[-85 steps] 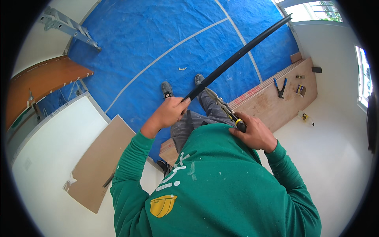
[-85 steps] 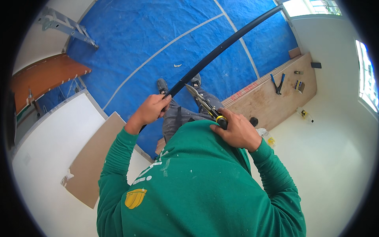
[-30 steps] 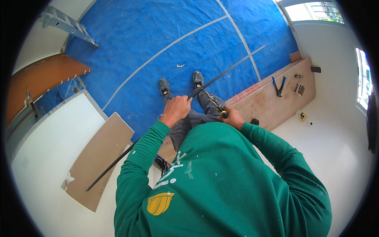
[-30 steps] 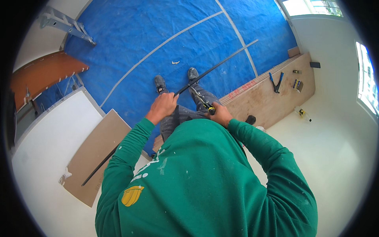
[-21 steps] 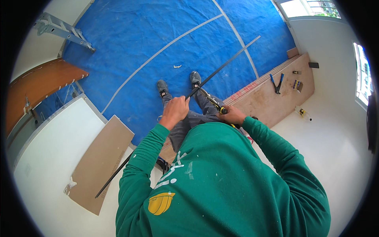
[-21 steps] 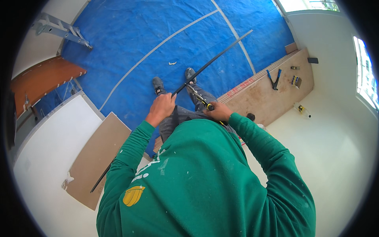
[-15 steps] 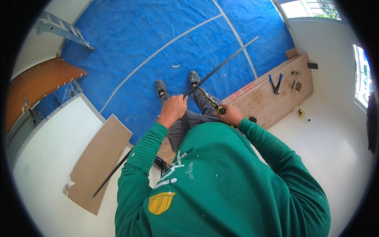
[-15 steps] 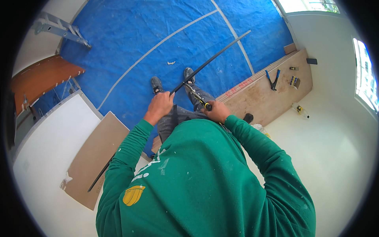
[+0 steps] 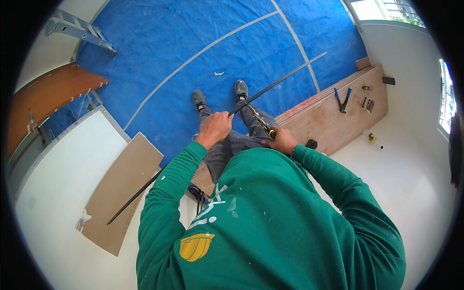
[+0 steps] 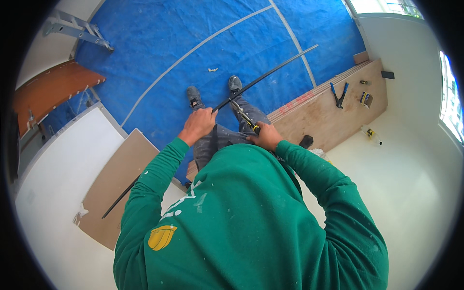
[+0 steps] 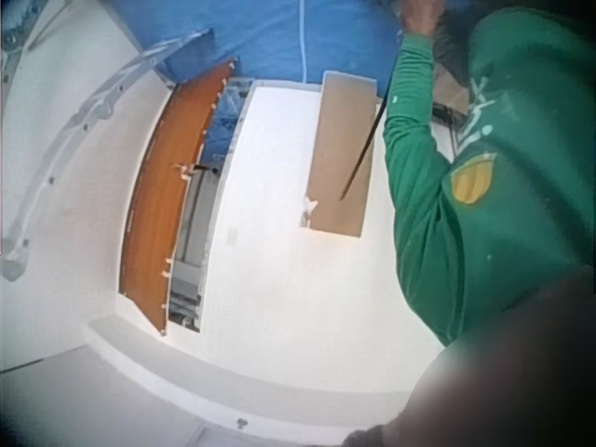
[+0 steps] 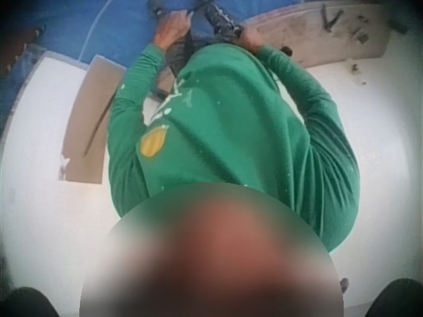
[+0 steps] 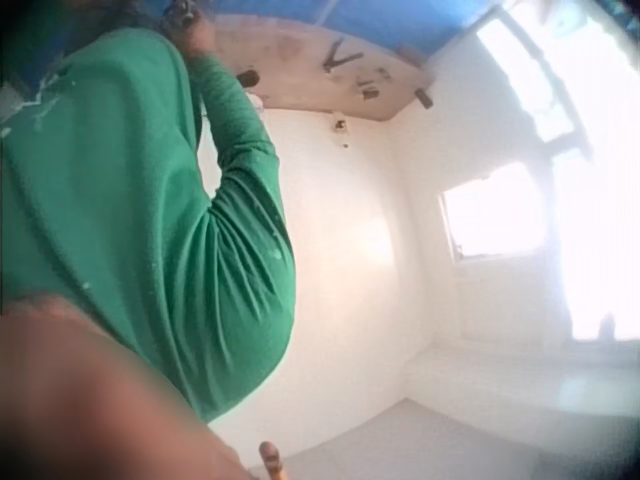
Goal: The person measures and marks a ceiling using a long black strip, then cuts the strip with shears and drills a hole into it. The person uses a pencil, shears, and a drill to prepare the strip for installation.
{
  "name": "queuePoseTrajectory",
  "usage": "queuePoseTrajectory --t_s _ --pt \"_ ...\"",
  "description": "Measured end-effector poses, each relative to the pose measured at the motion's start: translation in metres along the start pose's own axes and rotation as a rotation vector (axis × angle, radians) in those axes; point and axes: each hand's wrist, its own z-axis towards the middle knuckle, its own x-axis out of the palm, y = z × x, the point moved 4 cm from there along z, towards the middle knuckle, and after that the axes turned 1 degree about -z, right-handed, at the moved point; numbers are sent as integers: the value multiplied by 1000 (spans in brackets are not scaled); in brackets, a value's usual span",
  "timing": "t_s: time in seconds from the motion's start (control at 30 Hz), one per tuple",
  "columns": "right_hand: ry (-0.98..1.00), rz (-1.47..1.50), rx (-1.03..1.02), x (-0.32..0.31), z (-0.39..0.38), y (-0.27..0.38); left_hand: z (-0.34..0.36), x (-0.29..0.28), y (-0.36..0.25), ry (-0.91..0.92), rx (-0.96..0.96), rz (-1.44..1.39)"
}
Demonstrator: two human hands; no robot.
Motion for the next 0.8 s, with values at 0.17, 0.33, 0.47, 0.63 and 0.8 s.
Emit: queuePoseTrajectory --t_s 0.17,0.33,0.47,0.63,0.8 --pt "-16 59 -24 13 7 -9 0 12 8 -5 14 0" --pt "12 93 17 10 4 -3 2 17 12 10 -9 -6" --pt "39 61 71 2 2 9 6 13 22 2 -45 18" --pt "64 47 48 -12 -3 12 14 -5 43 -35 5 -32" --pt "-99 -4 66 -34 -26 -14 17 -39 49 116 -50 -273"
